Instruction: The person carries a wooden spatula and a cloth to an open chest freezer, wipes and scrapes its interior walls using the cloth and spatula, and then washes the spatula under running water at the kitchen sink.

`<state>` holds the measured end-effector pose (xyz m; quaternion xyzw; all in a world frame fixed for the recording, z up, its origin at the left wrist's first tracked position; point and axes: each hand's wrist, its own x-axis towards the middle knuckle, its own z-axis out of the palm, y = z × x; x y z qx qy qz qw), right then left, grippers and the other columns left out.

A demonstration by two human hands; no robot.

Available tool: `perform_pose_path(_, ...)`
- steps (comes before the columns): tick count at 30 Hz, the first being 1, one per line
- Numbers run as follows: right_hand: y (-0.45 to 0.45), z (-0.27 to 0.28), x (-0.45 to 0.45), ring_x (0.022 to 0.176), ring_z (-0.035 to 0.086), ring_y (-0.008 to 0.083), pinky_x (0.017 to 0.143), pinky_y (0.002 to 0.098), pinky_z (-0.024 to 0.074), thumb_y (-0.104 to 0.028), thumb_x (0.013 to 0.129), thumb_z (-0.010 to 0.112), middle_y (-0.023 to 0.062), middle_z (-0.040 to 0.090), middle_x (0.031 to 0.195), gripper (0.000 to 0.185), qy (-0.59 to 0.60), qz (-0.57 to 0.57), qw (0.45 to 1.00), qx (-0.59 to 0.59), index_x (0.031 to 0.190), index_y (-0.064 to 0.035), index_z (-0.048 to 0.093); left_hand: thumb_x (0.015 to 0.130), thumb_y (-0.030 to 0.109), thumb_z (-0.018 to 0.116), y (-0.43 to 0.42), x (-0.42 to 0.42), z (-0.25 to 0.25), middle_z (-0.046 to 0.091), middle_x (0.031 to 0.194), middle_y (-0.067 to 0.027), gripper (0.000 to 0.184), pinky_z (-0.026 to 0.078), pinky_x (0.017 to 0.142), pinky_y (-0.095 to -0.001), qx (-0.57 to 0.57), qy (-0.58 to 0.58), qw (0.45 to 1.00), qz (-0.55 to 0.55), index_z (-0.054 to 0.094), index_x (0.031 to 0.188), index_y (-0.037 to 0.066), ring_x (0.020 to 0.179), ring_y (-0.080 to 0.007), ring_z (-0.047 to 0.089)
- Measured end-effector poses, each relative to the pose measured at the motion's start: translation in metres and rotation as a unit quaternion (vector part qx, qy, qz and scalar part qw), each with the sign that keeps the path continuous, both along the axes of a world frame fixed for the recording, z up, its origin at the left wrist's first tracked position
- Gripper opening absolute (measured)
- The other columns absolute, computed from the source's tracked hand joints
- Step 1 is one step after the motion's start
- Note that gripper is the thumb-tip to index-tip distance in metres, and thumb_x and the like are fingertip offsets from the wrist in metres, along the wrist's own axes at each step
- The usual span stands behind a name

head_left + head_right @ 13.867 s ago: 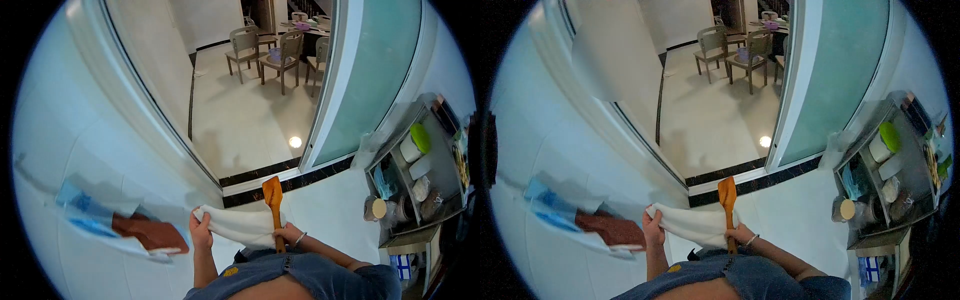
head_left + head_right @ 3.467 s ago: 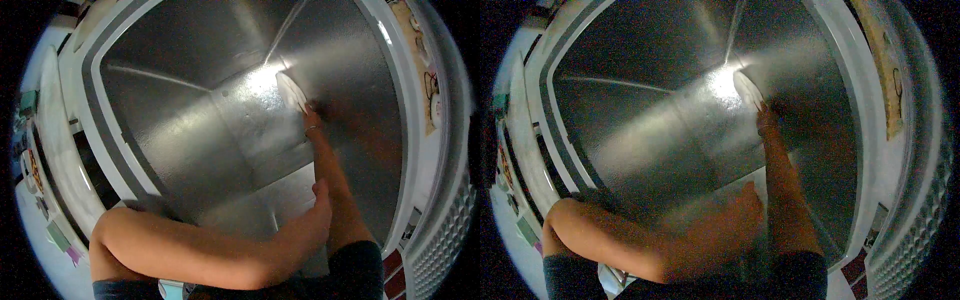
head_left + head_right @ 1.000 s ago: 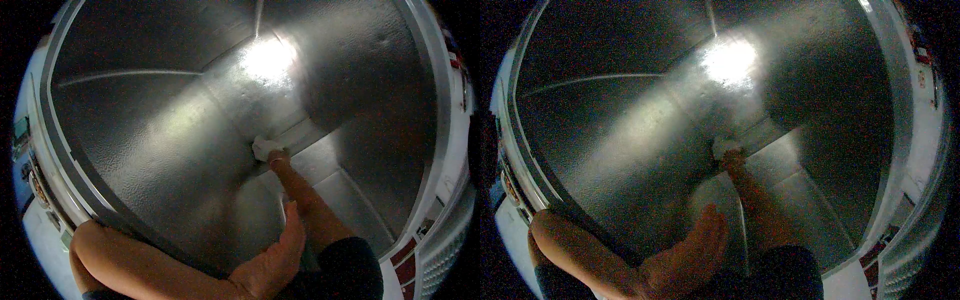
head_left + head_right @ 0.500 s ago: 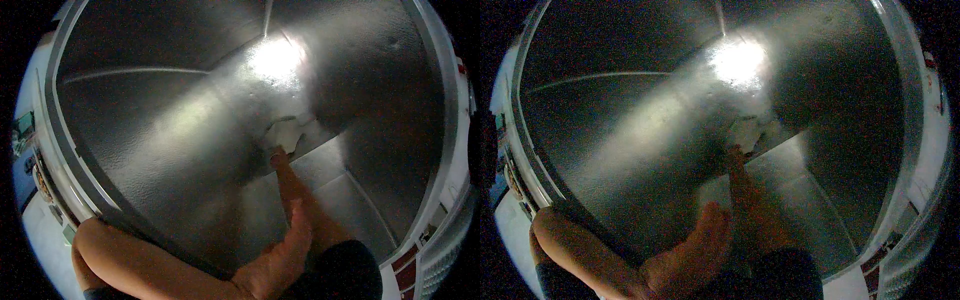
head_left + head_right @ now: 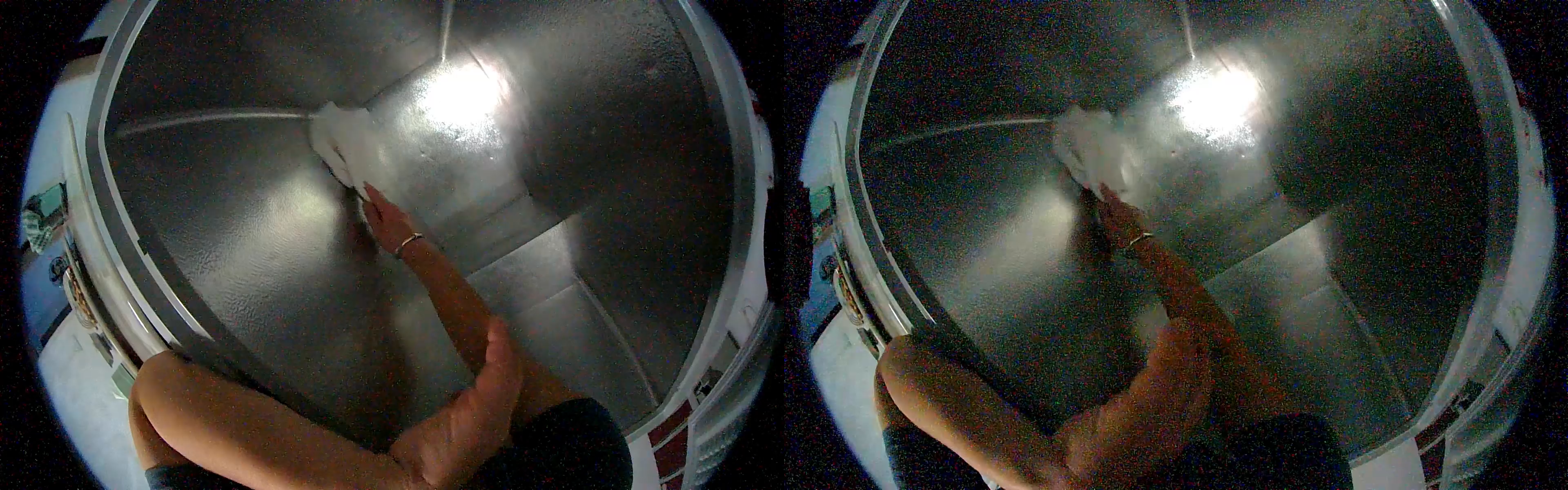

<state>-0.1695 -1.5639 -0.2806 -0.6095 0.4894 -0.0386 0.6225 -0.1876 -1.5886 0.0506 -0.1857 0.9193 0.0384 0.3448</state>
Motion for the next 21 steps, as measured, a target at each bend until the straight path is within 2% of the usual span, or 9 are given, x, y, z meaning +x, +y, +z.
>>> perform_pose_path(2, 0.004, -0.012, 0.000, 0.094, 0.049, 0.0309, 0.084, 0.0344, 0.0370, -0.029, 0.084, 0.036, 0.0175, 0.049, 0.106, 0.043, -0.096, -0.023, 0.995, -0.032, 0.122, -0.0095, 0.032, 0.080, 0.027, 0.041, 0.002, -0.001, -0.001, 0.036, 0.120, -0.0142, 0.043, 0.023, 0.095, -0.0461, 0.000, 0.003, 1.000, 0.004, 0.038, 0.116, 0.004, 0.112, -0.0303, 0.033)
perform_pose_path(9, 0.050, -0.190, -0.044, 0.087, 0.051, 0.0280, 0.077, 0.0318, 0.0410, -0.027, 0.081, 0.045, 0.0127, 0.053, 0.101, 0.038, 0.194, 0.027, 0.942, 0.273, 0.115, -0.0096, 0.042, 0.079, 0.028, 0.041, -0.003, 0.008, -0.003, 0.037, 0.119, -0.0142, 0.043, 0.024, 0.094, -0.0461, -0.004, -0.008, 1.000, 0.000, 0.038, 0.116, 0.004, 0.112, -0.0302, 0.034)
perform_pose_path(12, 0.059, -0.228, -0.027, 0.098, 0.047, 0.0285, 0.083, 0.0325, 0.0384, -0.027, 0.081, 0.045, 0.0137, 0.048, 0.110, 0.039, 0.253, 0.225, 0.941, 0.002, 0.113, -0.0050, 0.043, 0.079, 0.028, 0.041, -0.001, 0.007, -0.005, 0.037, 0.119, -0.0142, 0.044, 0.024, 0.094, -0.0461, 0.000, -0.004, 1.000, 0.003, 0.038, 0.115, 0.004, 0.111, -0.0302, 0.034)
perform_pose_path(14, 0.048, -0.196, -0.006, 0.101, 0.046, 0.0298, 0.084, 0.0335, 0.0377, -0.027, 0.081, 0.044, 0.0149, 0.047, 0.112, 0.040, 0.141, 0.114, 0.981, -0.068, 0.114, -0.0041, 0.041, 0.079, 0.028, 0.041, 0.001, 0.003, -0.005, 0.037, 0.119, -0.0142, 0.044, 0.024, 0.094, -0.0461, -0.003, -0.004, 1.000, 0.001, 0.038, 0.115, 0.004, 0.111, -0.0302, 0.034)
perform_pose_path(15, 0.028, -0.148, 0.013, 0.100, 0.047, 0.0310, 0.084, 0.0342, 0.0378, -0.026, 0.081, 0.044, 0.0157, 0.048, 0.111, 0.041, 0.015, -0.062, 0.997, -0.039, 0.117, -0.0048, 0.039, 0.079, 0.028, 0.041, -0.001, 0.006, -0.004, 0.037, 0.119, -0.0142, 0.044, 0.024, 0.094, -0.0461, 0.000, -0.001, 1.000, 0.003, 0.038, 0.115, 0.004, 0.111, -0.0302, 0.034)
perform_pose_path(16, -0.015, -0.053, 0.022, 0.100, 0.046, 0.0320, 0.085, 0.0346, 0.0365, -0.024, 0.082, 0.043, 0.0169, 0.047, 0.112, 0.042, -0.030, -0.033, 0.998, 0.044, 0.120, -0.0082, 0.036, 0.079, 0.029, 0.041, 0.001, 0.003, -0.004, 0.037, 0.119, -0.0142, 0.044, 0.024, 0.094, -0.0461, -0.002, -0.002, 1.000, 0.003, 0.038, 0.115, 0.003, 0.111, -0.0302, 0.034)
perform_pose_path(17, -0.023, -0.035, 0.030, 0.099, 0.047, 0.0331, 0.084, 0.0356, 0.0366, -0.024, 0.082, 0.042, 0.0181, 0.047, 0.110, 0.041, -0.067, -0.031, 0.997, 0.030, 0.119, -0.0090, 0.037, 0.079, 0.029, 0.041, 0.001, 0.002, -0.005, 0.037, 0.119, -0.0142, 0.044, 0.024, 0.094, -0.0461, -0.003, 0.000, 1.000, 0.003, 0.039, 0.115, 0.003, 0.111, -0.0302, 0.034)
perform_pose_path(20, -0.010, -0.047, 0.020, 0.096, 0.049, 0.0334, 0.082, 0.0359, 0.0378, -0.025, 0.082, 0.041, 0.0184, 0.050, 0.107, 0.042, -0.025, -0.016, 0.998, -0.050, 0.120, -0.0077, 0.035, 0.079, 0.029, 0.041, 0.004, -0.005, -0.008, 0.037, 0.119, -0.0142, 0.044, 0.024, 0.094, -0.0461, -0.013, -0.002, 1.000, 0.001, 0.039, 0.115, 0.003, 0.111, -0.0301, 0.034)
perform_pose_path(21, -0.013, -0.041, 0.011, 0.093, 0.050, 0.0329, 0.080, 0.0372, 0.0393, -0.025, 0.082, 0.039, 0.0187, 0.052, 0.103, 0.042, 0.080, 0.071, 0.994, -0.035, 0.120, -0.0080, 0.034, 0.079, 0.029, 0.041, 0.002, 0.001, -0.008, 0.038, 0.118, -0.0142, 0.044, 0.024, 0.094, -0.0461, -0.011, 0.001, 1.000, 0.003, 0.039, 0.115, 0.003, 0.111, -0.0301, 0.034)
